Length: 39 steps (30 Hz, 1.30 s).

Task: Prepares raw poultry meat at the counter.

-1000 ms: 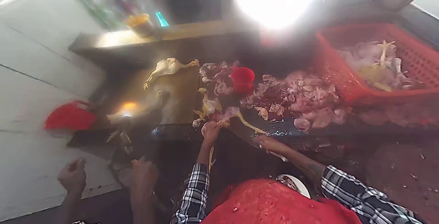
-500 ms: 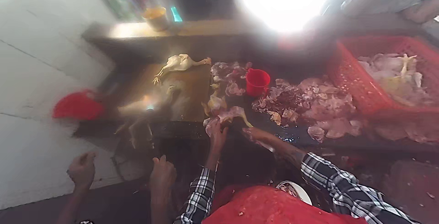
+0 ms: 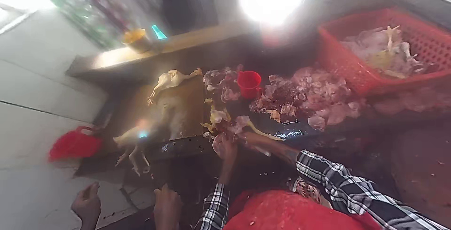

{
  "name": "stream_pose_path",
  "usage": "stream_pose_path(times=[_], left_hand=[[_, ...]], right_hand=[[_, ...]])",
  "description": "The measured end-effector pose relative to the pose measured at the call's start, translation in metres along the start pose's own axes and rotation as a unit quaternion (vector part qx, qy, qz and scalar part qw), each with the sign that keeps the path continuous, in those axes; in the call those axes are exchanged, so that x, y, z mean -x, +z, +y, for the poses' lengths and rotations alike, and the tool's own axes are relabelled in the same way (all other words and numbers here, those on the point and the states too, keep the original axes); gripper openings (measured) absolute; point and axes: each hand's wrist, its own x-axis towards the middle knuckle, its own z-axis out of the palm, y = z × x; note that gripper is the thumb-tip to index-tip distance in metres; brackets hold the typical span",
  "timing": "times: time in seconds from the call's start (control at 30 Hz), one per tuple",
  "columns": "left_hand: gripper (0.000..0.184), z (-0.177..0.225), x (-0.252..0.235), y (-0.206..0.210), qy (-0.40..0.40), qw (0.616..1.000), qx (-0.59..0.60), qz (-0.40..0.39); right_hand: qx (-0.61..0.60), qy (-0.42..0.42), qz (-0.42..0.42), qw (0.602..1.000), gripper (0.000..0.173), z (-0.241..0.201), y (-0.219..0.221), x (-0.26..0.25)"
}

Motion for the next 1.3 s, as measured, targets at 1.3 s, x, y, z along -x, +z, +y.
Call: stream_pose_path(times=[1.3], left_hand=[[0.028, -0.043, -0.001, -0.034, -0.001, 0.946, 0.325, -0.022]], right_hand=[[0.197, -0.089, 0.092, 0.972, 0.031, -0.041, -0.038, -0.029]])
